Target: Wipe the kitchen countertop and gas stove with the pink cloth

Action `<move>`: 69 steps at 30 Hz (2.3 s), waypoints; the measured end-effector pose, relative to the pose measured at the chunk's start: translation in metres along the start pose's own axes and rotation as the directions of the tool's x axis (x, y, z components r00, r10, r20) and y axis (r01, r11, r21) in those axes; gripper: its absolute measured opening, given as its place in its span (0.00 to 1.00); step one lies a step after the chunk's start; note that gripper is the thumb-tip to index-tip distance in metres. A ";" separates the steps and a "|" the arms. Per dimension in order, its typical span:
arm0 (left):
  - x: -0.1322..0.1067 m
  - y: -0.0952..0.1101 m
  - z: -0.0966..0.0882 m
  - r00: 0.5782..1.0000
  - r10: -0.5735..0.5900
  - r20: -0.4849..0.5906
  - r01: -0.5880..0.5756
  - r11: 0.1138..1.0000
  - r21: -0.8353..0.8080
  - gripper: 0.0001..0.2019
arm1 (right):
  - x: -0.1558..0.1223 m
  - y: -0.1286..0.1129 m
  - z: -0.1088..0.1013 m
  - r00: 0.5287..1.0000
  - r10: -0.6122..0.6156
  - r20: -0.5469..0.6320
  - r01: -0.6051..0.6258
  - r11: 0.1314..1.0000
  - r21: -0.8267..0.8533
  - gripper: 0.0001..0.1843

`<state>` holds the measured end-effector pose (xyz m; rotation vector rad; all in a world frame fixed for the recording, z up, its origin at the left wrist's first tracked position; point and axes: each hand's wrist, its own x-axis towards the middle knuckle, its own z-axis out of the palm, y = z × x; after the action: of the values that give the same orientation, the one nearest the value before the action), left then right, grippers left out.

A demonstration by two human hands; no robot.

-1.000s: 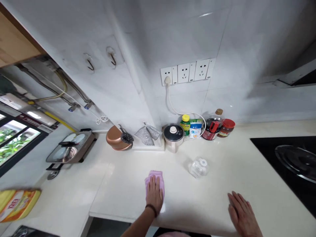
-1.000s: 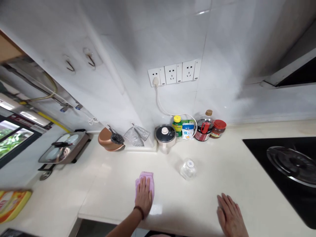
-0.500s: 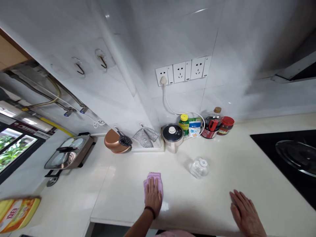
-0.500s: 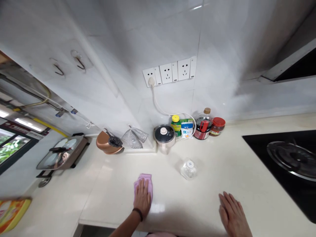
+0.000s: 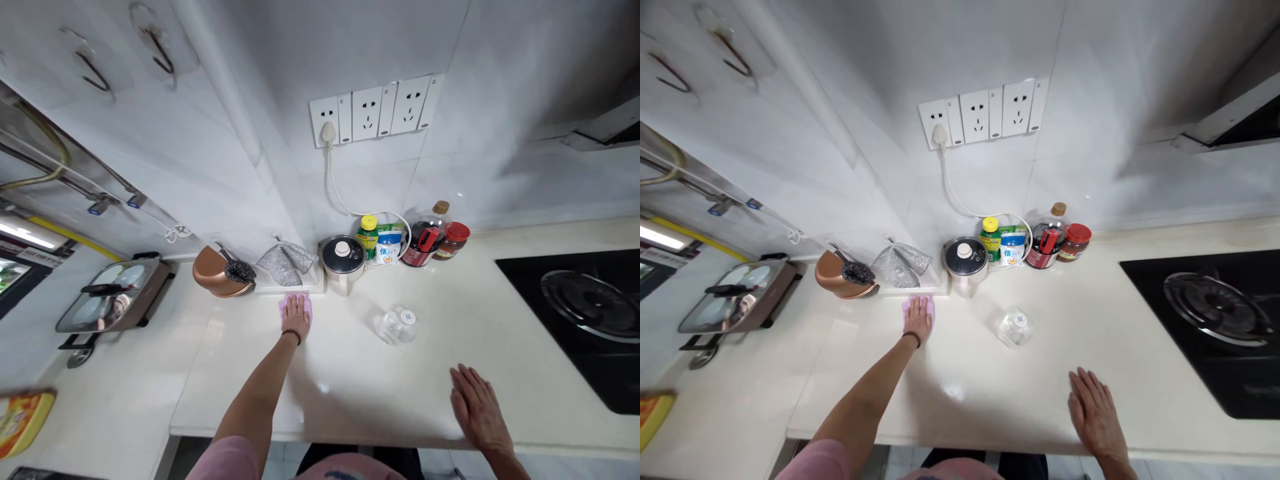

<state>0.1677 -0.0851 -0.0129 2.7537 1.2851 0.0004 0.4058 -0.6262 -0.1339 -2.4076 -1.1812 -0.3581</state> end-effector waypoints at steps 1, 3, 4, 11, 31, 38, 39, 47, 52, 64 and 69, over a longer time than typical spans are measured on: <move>0.000 0.000 -0.001 1.000 0.000 0.005 0.000 1.000 -0.006 0.35 | 0.000 0.000 -0.001 1.000 0.000 -0.001 0.000 1.000 -0.001 0.33; -0.006 0.002 0.000 1.000 -0.007 0.004 0.007 1.000 -0.010 0.35 | 0.001 -0.001 -0.001 1.000 -0.003 -0.001 0.003 1.000 -0.005 0.33; -0.014 0.004 0.002 1.000 -0.011 -0.001 0.011 1.000 -0.008 0.35 | 0.001 0.000 -0.001 1.000 -0.005 -0.003 0.005 1.000 -0.007 0.33; -0.126 0.015 0.034 0.991 0.109 -0.074 -0.105 0.993 0.052 0.35 | 0.002 0.005 0.007 0.999 -0.025 -0.039 0.025 1.000 -0.002 0.33; -0.156 0.078 0.039 0.949 0.314 -0.033 -0.310 0.948 0.076 0.37 | 0.007 -0.014 -0.006 1.000 0.004 -0.022 -0.004 1.000 0.005 0.32; -0.064 0.121 0.025 0.974 0.222 0.055 -0.220 0.975 -0.033 0.37 | 0.009 -0.017 -0.012 0.999 0.031 0.024 -0.032 0.999 0.034 0.34; -0.059 0.125 0.024 0.975 0.215 0.056 -0.213 0.976 -0.045 0.37 | 0.010 -0.017 -0.013 0.999 0.037 0.027 -0.038 0.999 0.036 0.34; -0.144 0.133 0.050 0.932 0.358 0.055 -0.357 0.934 -0.021 0.38 | 0.009 -0.015 -0.011 1.000 0.019 0.021 -0.020 0.999 0.035 0.33; -0.228 0.098 0.068 0.841 0.528 0.114 -0.534 0.845 0.027 0.39 | 0.009 -0.011 -0.008 1.000 0.004 -0.007 -0.004 1.000 0.023 0.33; -0.261 -0.057 0.046 0.997 -0.009 -0.071 0.019 0.990 0.141 0.38 | 0.008 -0.008 -0.006 1.000 0.004 -0.012 -0.004 0.999 0.044 0.35; -0.265 -0.105 0.040 0.973 -0.200 -0.117 0.213 0.971 0.111 0.35 | 0.006 -0.006 -0.004 0.999 0.001 -0.034 0.001 0.999 0.045 0.34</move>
<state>-0.0810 -0.2240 -0.0511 2.7374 1.6477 0.0532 0.4038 -0.6208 -0.1265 -2.3536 -1.1619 -0.3672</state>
